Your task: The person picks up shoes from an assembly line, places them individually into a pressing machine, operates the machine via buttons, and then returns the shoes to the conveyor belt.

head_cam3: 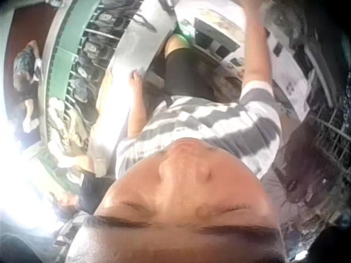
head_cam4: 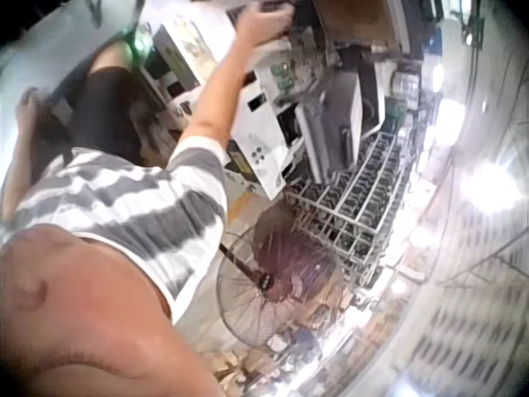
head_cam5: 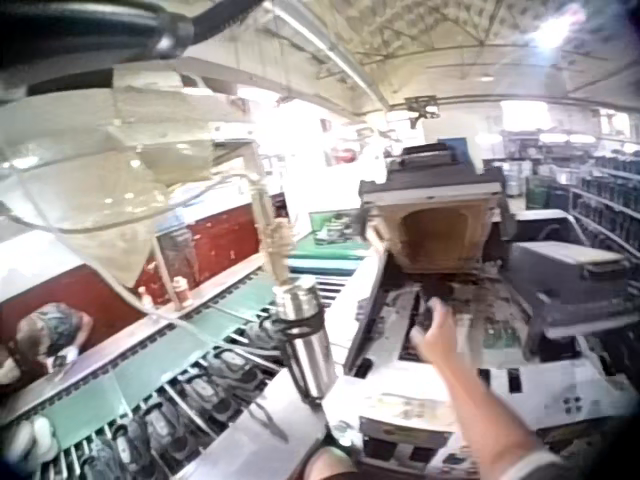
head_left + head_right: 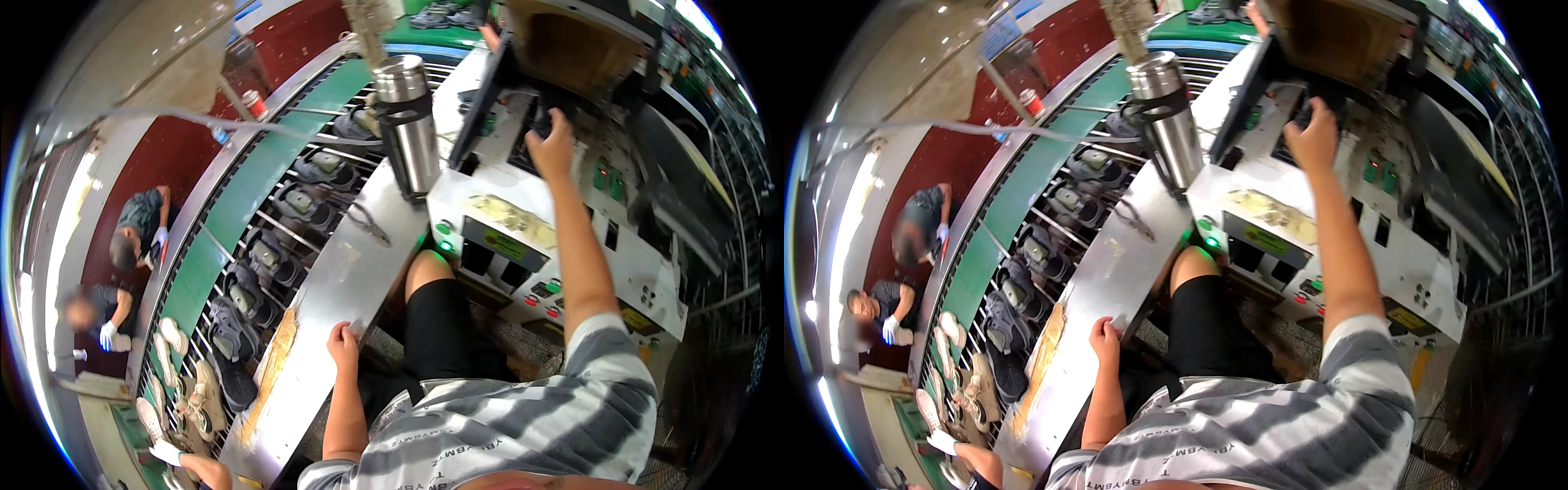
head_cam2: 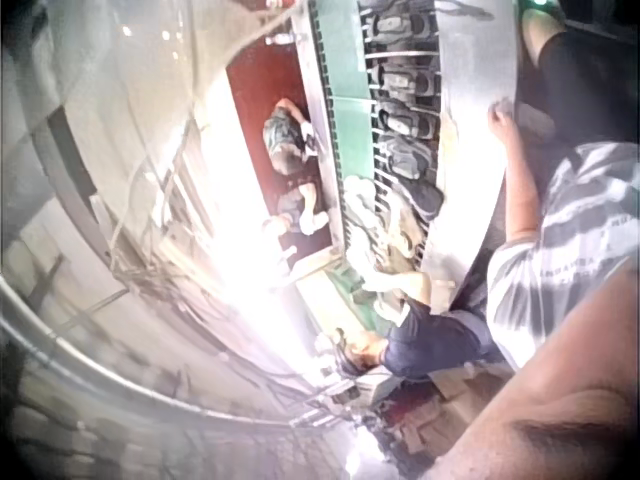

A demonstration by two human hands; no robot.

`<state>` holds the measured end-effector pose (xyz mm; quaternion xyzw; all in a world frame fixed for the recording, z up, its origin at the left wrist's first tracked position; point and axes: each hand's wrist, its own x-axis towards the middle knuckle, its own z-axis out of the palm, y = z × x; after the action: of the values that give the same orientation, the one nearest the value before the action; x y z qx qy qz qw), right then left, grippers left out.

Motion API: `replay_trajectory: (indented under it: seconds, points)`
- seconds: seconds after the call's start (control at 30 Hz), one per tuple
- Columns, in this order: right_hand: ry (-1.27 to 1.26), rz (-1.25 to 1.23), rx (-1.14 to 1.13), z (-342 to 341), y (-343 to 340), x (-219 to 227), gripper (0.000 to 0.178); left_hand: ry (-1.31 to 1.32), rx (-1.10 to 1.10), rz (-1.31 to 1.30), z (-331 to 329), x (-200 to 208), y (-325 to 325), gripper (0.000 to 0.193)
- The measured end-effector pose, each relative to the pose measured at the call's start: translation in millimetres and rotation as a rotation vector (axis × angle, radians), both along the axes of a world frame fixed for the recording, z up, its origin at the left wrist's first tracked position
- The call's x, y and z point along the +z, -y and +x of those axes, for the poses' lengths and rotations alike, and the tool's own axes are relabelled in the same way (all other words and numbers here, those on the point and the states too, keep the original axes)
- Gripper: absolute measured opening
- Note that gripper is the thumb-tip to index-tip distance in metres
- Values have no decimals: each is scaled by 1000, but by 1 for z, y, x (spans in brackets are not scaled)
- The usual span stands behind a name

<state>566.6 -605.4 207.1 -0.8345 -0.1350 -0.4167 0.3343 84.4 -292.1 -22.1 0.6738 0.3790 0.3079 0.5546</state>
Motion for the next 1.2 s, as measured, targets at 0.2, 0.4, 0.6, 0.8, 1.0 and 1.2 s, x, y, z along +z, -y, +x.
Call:
replay_trajectory:
  seconds: [0.2,0.4,0.6,0.8,1.0,1.2]
  points:
    - [-659,-173,-355,187,67,-16,125,406,271,-394,-36,2,-12,11]
    - [-774,-234,-542,188,44,-19,120,361,321,-309,-40,-7,-21,12]
    - [-466,-141,-501,195,78,27,104,284,213,-268,-45,-21,-30,11]
    - [-396,483,135,42,77,55,98,156,-115,-225,-13,6,10,25]
    - [-668,1044,993,-251,-70,30,76,596,-676,-415,22,107,93,72]
    - [-612,760,1594,-418,-198,-19,95,1145,-379,-922,-73,144,44,84]
